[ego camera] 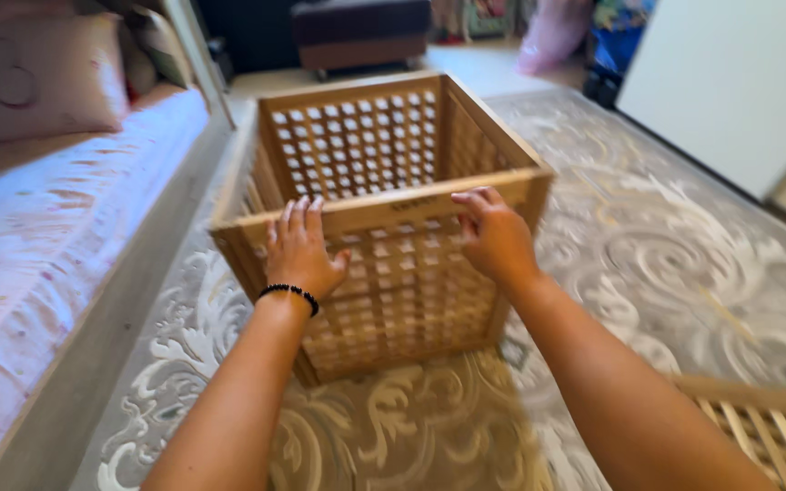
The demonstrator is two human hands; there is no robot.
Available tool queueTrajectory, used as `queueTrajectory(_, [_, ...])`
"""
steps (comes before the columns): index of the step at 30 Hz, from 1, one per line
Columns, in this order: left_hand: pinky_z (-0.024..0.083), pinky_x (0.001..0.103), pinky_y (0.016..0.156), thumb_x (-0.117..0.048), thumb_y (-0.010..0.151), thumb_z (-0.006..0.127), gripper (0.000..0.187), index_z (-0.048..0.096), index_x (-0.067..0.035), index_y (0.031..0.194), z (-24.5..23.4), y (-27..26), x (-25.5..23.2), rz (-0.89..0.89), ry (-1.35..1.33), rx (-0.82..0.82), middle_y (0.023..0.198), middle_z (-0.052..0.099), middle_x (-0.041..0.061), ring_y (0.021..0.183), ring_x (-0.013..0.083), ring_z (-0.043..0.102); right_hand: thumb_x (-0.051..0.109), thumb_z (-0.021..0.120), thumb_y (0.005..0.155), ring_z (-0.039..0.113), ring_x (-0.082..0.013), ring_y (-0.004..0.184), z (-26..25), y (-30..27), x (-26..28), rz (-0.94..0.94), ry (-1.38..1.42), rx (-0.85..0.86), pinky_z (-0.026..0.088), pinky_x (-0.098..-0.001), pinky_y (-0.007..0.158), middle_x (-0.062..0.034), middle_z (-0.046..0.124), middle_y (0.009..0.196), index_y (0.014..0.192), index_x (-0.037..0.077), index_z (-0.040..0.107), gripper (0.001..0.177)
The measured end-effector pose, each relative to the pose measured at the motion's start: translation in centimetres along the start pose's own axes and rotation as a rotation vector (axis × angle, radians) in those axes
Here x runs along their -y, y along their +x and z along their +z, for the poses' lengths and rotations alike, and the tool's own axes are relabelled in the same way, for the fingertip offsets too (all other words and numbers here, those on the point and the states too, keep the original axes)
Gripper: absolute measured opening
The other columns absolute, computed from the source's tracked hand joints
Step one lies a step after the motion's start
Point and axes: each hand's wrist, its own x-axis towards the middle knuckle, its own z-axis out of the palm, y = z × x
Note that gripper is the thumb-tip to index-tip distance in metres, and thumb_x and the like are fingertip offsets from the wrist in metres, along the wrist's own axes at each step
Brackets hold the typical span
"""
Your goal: The person assembles a wooden lattice crate by hand, attaching side panels to a base and securing them with screws. They flip the crate to attach the remaining panels and complete the assembly.
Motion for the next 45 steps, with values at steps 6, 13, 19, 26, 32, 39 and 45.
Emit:
queueTrajectory(6, [0.038,0.052,0.112,-0.03,0.08,0.081,0.07,0.053,-0.006,0.139,1.8,-4.2,-9.5,0.206,-0.3,0.062,0.145,0.053,0.018,0.137,0.036,0.046,0.026,0.069,0.091,0.071,-0.031,0.088,-6.2,-7.1,-7.4,0.247,-0.023,-0.075,0.055,-0.0419,0.077,-0.0097,0.076,0.097,0.107,0.011,0.076,0.023])
queueTrajectory(13, [0.052,0.044,0.098,-0.029,0.082,0.078,0.05,0.066,-0.004,0.123,6.2,-15.6,-24.9,0.156,-0.722,0.466,0.121,0.071,0.017,0.115,0.034,0.067,0.043,0.07,0.09,0.073,-0.0287,0.082,-16.8,-29.9,-19.6,0.813,-0.247,-0.033,0.056,-0.0425,0.072,-0.0086,0.078,0.092,0.1,0.017,0.079,0.029])
queueTrajectory(19, [0.053,0.041,0.097,-0.032,0.084,0.078,0.05,0.064,-0.004,0.122,9.3,-25.2,-35.1,0.13,-0.844,0.812,0.119,0.073,0.015,0.116,0.0284,0.068,0.06,0.075,0.081,0.067,-0.0332,0.108,-23.0,-53.2,-21.1,1.258,-0.575,0.336,0.055,-0.0467,0.089,-0.0151,0.068,0.118,0.113,0.013,0.075,0.058])
queueTrajectory(26, [0.054,0.038,0.097,-0.032,0.085,0.076,0.049,0.065,-0.004,0.124,12.5,-28.6,-37.2,0.183,-0.858,0.892,0.118,0.075,0.013,0.113,0.0238,0.072,0.056,0.087,0.074,0.054,-0.0329,0.126,-20.8,-57.5,-17.4,1.379,-0.524,0.646,0.048,-0.0419,0.106,-0.0175,0.049,0.139,0.132,0.002,0.059,0.084])
queueTrajectory(32, [0.054,0.038,0.097,-0.033,0.087,0.075,0.047,0.066,-0.005,0.125,13.2,-28.3,-35.6,0.099,-0.709,0.978,0.12,0.075,0.011,0.113,0.0231,0.071,0.046,0.093,0.069,0.047,-0.0312,0.132,-18.2,-56.3,-18.2,1.436,-0.578,0.689,0.046,-0.0427,0.107,-0.013,0.046,0.138,0.131,0.002,0.059,0.083])
queueTrajectory(39, [0.055,0.037,0.097,-0.032,0.087,0.074,0.048,0.065,-0.005,0.126,13.9,-27.7,-34.8,0.063,-0.748,0.977,0.12,0.075,0.011,0.112,0.0222,0.072,0.031,0.087,0.073,0.046,-0.0315,0.133,-17.8,-55.9,-19.2,1.512,-0.668,0.65,0.045,-0.041,0.107,-0.017,0.044,0.142,0.141,-0.001,0.047,0.086])
queueTrajectory(45, [0.053,0.039,0.098,-0.032,0.087,0.075,0.048,0.065,-0.008,0.127,11.3,-25.6,-33.7,0.038,-0.734,0.935,0.123,0.073,0.009,0.115,0.0241,0.069,0.037,0.08,0.072,0.049,-0.0305,0.132,-22.2,-51.2,-17.1,1.512,-0.796,0.505,0.045,-0.0405,0.108,-0.0161,0.048,0.14,0.137,0.003,0.052,0.078])
